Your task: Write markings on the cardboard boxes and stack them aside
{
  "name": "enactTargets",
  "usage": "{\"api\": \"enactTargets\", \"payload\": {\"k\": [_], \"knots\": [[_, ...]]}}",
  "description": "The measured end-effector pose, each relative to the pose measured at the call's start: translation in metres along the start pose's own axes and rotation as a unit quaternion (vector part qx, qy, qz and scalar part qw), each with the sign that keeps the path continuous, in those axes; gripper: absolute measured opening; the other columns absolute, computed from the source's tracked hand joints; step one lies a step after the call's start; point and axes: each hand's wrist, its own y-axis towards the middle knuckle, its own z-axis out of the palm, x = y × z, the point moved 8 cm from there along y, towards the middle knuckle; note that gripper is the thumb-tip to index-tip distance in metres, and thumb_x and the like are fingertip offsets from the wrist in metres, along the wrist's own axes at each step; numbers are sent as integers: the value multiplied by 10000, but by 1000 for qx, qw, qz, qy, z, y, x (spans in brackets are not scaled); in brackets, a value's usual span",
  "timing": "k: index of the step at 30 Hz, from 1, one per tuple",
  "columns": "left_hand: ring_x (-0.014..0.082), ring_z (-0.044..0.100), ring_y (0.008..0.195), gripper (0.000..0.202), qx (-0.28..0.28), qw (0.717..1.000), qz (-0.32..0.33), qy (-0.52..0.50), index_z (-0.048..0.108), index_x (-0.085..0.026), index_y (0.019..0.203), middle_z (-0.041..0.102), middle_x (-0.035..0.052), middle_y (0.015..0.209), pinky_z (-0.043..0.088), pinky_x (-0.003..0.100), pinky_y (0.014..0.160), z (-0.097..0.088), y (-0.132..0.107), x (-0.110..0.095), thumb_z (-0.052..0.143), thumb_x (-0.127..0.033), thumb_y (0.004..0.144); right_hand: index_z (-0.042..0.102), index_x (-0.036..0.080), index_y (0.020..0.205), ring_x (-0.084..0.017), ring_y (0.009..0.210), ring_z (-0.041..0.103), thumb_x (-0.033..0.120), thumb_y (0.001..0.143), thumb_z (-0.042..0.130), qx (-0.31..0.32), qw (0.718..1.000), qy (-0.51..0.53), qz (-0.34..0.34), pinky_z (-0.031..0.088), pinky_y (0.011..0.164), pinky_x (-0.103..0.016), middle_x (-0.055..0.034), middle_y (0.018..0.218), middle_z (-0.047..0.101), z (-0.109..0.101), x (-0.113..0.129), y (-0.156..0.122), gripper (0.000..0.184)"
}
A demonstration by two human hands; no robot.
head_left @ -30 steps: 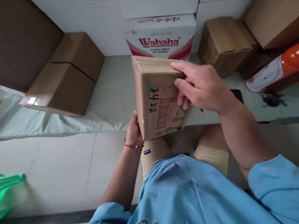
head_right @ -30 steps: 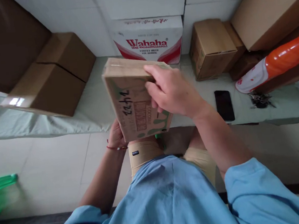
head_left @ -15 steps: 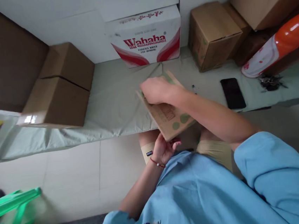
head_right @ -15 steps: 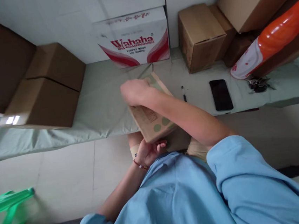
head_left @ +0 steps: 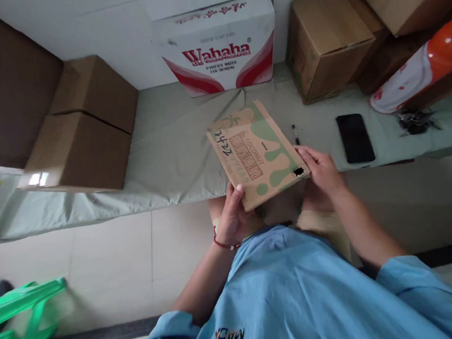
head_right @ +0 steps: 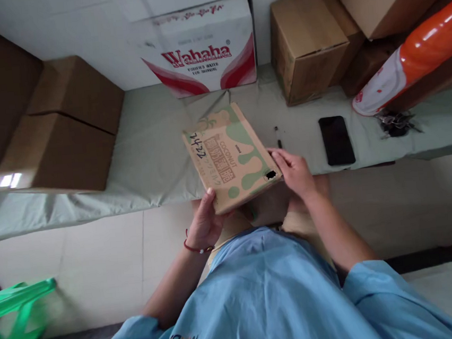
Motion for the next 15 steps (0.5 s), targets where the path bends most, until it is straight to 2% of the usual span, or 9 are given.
{"api": "enactTargets", "payload": {"k": [1, 3, 5, 6, 9, 11, 13, 15], "knots": [[279, 763, 1123, 580, -14, 1000, 10, -13, 688, -241, 1351, 781, 69, 1284, 665, 324, 816, -1, 1, -2, 865, -472, 849, 793, 288, 1298, -248, 1235, 755, 642, 1046, 563, 15, 1000, 12, 3, 579, 1092, -412, -47, 1285, 820, 3, -3, -12, 491], [242, 776, 960, 490, -38, 999, 13, -37, 720, -200, 1252, 804, 64, 1161, 647, 286, 690, -9, 2, -5, 846, -423, 835, 768, 310, 1358, -250, 1343, 709, 592, 1068, 557, 37, 998, 38, -21, 537, 1175, -434, -41, 1401, 774, 9, 8, -31, 456], [249, 773, 887, 501, -36, 998, -8, -60, 722, -196, 1231, 807, 70, 1123, 646, 311, 626, -20, -1, -9, 822, -472, 825, 772, 309, 1350, -245, 1406, 670, 506, 1086, 559, 73, 992, 59, -79, 506, 1222, -450, -43, 1473, 733, 16, 36, -43, 392], [275, 777, 905, 551, -23, 997, -26, -69, 716, -201, 1254, 806, 85, 1147, 662, 351, 640, -24, -5, -11, 808, -529, 821, 775, 306, 1341, -242, 1421, 659, 455, 1091, 560, 95, 986, 68, -122, 498, 1235, -458, -45, 1486, 724, 20, 54, -48, 362], [389, 761, 1091, 748, 34, 992, -78, -89, 675, -204, 1372, 773, 157, 1294, 684, 530, 797, -26, -20, -12, 714, -718, 830, 749, 293, 1369, -248, 1431, 650, 324, 1065, 594, 129, 948, 83, -279, 507, 1231, -485, -56, 1464, 738, 26, 109, -65, 343], [435, 708, 1237, 793, 67, 988, -92, -105, 635, -227, 1450, 732, 174, 1395, 635, 639, 934, -19, -30, -12, 623, -775, 877, 736, 291, 1372, -264, 1433, 641, 276, 1026, 631, 93, 930, 71, -347, 509, 1226, -507, -58, 1443, 750, 21, 131, -72, 362], [469, 619, 1380, 796, 92, 984, -90, -123, 594, -267, 1508, 677, 168, 1495, 536, 737, 1059, -9, -37, -12, 558, -793, 911, 750, 309, 1325, -275, 1426, 633, 260, 1017, 633, 31, 937, 71, -341, 499, 1225, -527, -43, 1424, 760, 11, 134, -70, 334], [493, 515, 1493, 821, 115, 980, -98, -129, 573, -282, 1533, 626, 170, 1566, 410, 790, 1164, -1, -41, -9, 542, -811, 906, 777, 331, 1237, -278, 1397, 639, 278, 1038, 608, -30, 953, 100, -285, 489, 1224, -542, -20, 1367, 782, -3, 120, -65, 267]]}}
